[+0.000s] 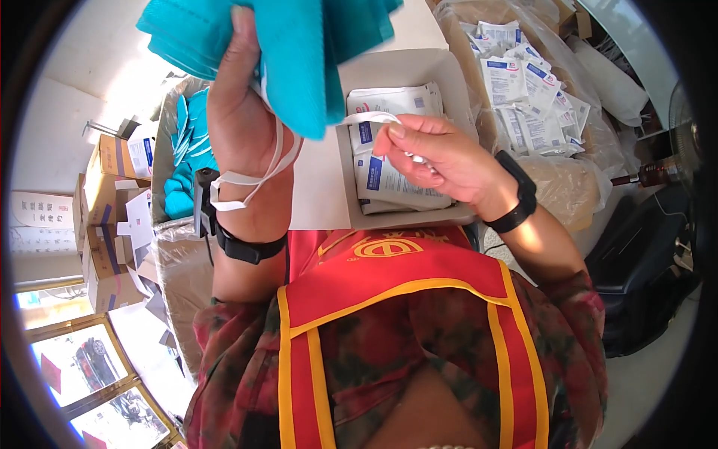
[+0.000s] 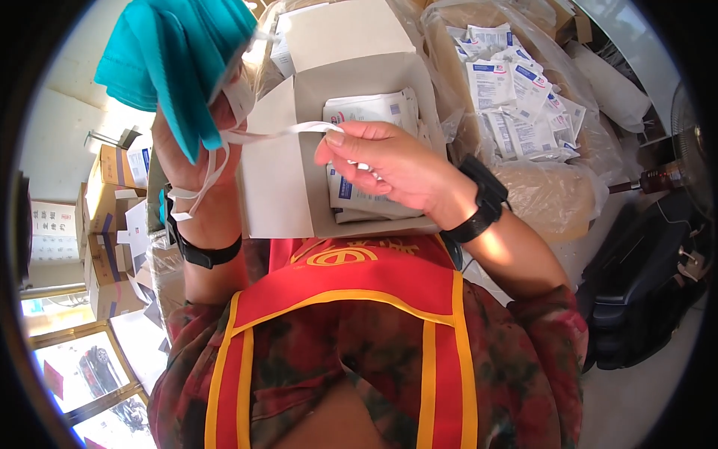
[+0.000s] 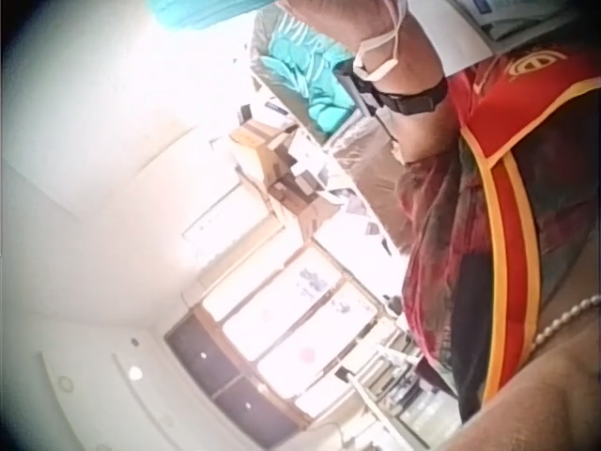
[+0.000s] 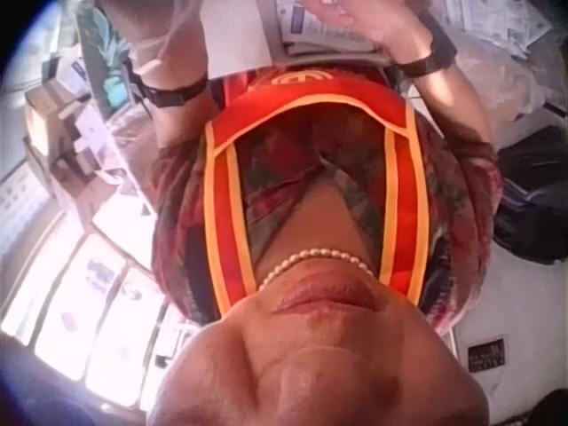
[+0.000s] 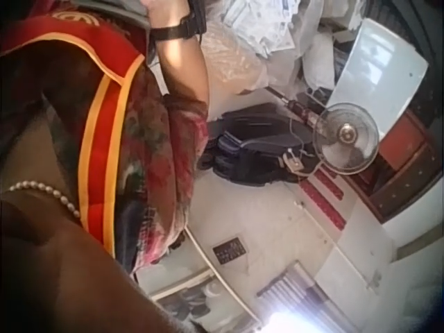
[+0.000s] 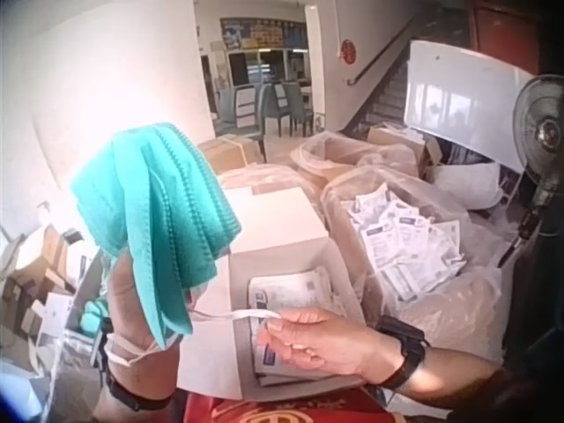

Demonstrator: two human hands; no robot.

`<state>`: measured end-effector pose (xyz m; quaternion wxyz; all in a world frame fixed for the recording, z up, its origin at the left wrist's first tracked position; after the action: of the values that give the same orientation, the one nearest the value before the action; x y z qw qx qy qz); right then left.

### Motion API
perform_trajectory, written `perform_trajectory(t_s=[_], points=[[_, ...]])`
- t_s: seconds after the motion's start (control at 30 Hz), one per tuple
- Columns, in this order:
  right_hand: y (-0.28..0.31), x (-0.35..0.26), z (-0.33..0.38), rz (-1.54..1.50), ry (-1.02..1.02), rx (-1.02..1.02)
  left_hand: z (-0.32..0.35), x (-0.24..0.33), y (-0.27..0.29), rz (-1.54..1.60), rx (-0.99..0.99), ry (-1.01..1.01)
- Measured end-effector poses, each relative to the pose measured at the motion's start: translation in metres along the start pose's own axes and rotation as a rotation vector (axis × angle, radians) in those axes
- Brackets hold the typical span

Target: The recorder is counting out teal face masks and placing them into clear plastic packaging bags before boxing them.

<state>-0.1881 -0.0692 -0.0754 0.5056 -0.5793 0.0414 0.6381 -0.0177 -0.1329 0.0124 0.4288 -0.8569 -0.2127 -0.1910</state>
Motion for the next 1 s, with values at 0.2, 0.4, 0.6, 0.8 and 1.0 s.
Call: perform_trajectory(t_s=[0.2, 0.4, 0.6, 0.8, 1.0], points=[[-0.022, 0.032, -0.024, -0.165, -0.031, -0.063, -0.006, 0.007, -0.027, -0.968, 0.249, -0.482], [-0.027, 0.036, -0.032, -0.215, -0.044, -0.083, -0.001, 0.001, -0.057, -1.635, -0.298, -0.893], [-0.037, 0.038, -0.035, -0.329, -0.037, -0.191, 0.002, -0.02, -0.051, -1.602, -0.343, -0.792], [-0.026, 0.025, -0.03, -0.26, 0.025, -0.111, 0.005, -0.032, -0.048, -1.679, -0.367, -0.654], [-0.025, 0.015, -0.03, -0.006, 0.067, 0.097, 0.002, -0.046, -0.037, -1.671, -0.347, -0.614]])
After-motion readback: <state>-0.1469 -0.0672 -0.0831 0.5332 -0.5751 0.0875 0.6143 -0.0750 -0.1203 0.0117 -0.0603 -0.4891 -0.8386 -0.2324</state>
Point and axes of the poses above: each hand's wrist, its own z-axis away from the middle knuckle, its own y-axis out of the back of the hand, x = y × z, the point moved 7 cm from there along -z, towards the middle knuckle, and after that the axes turned 12 degrees about -y, right-handed, at the moved point
